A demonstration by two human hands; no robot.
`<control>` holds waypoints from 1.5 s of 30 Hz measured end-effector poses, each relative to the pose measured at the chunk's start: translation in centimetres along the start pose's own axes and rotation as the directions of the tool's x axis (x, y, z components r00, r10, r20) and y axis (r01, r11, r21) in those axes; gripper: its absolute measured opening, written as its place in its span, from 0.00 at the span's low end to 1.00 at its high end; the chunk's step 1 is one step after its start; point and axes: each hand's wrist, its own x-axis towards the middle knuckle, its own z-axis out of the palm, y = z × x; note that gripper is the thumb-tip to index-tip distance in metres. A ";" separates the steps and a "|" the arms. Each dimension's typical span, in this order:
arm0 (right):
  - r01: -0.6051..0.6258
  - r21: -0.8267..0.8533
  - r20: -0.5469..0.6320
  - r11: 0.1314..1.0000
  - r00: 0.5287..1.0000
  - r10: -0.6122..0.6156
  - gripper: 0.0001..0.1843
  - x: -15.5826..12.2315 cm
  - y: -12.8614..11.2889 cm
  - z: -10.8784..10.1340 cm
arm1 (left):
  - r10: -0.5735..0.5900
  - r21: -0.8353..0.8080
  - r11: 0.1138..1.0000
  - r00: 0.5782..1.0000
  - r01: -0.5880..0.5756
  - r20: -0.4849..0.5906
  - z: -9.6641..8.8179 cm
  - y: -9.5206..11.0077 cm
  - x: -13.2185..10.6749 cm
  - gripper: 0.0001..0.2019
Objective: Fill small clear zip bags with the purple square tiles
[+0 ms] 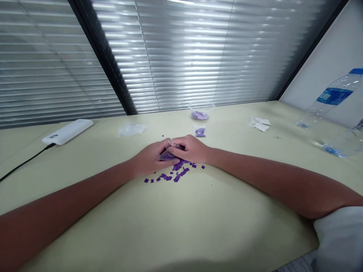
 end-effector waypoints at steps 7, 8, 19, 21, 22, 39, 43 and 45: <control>0.012 -0.005 0.006 1.000 1.000 -0.012 0.20 0.1 0.2 0.0 | 0.004 0.016 1.000 1.000 -0.004 -0.003 0.0 0.1 0.0 0.20; 0.012 -0.004 0.005 1.000 1.000 -0.012 0.20 0.1 0.2 0.0 | 0.007 0.019 1.000 1.000 -0.007 -0.005 0.0 0.0 0.0 0.20; 0.002 0.005 -0.005 1.000 1.000 -0.002 0.22 0.0 0.1 0.1 | 0.013 0.010 1.000 1.000 -0.013 -0.004 0.0 -0.1 -0.1 0.20; 0.001 0.002 -0.002 1.000 1.000 -0.001 0.22 0.0 0.1 0.1 | 0.011 0.009 1.000 1.000 -0.011 -0.006 0.0 -0.1 -0.1 0.20; 0.001 0.001 -0.002 1.000 1.000 -0.001 0.22 0.0 0.1 0.1 | 0.009 0.007 1.000 1.000 -0.009 -0.006 0.0 -0.1 -0.1 0.20; 0.006 0.008 -0.002 1.000 1.000 -0.006 0.21 0.0 0.1 0.2 | 0.009 -0.023 1.000 1.000 -0.009 -0.008 0.0 0.1 -0.1 0.20; 0.007 0.006 -0.011 1.000 1.000 -0.007 0.22 0.0 0.1 0.2 | 0.007 -0.020 1.000 1.000 -0.007 -0.007 0.1 0.0 -0.2 0.19; 0.009 0.002 -0.012 1.000 1.000 -0.009 0.22 0.0 0.1 0.2 | 0.009 -0.013 1.000 1.000 -0.009 -0.013 0.1 -0.1 -0.2 0.20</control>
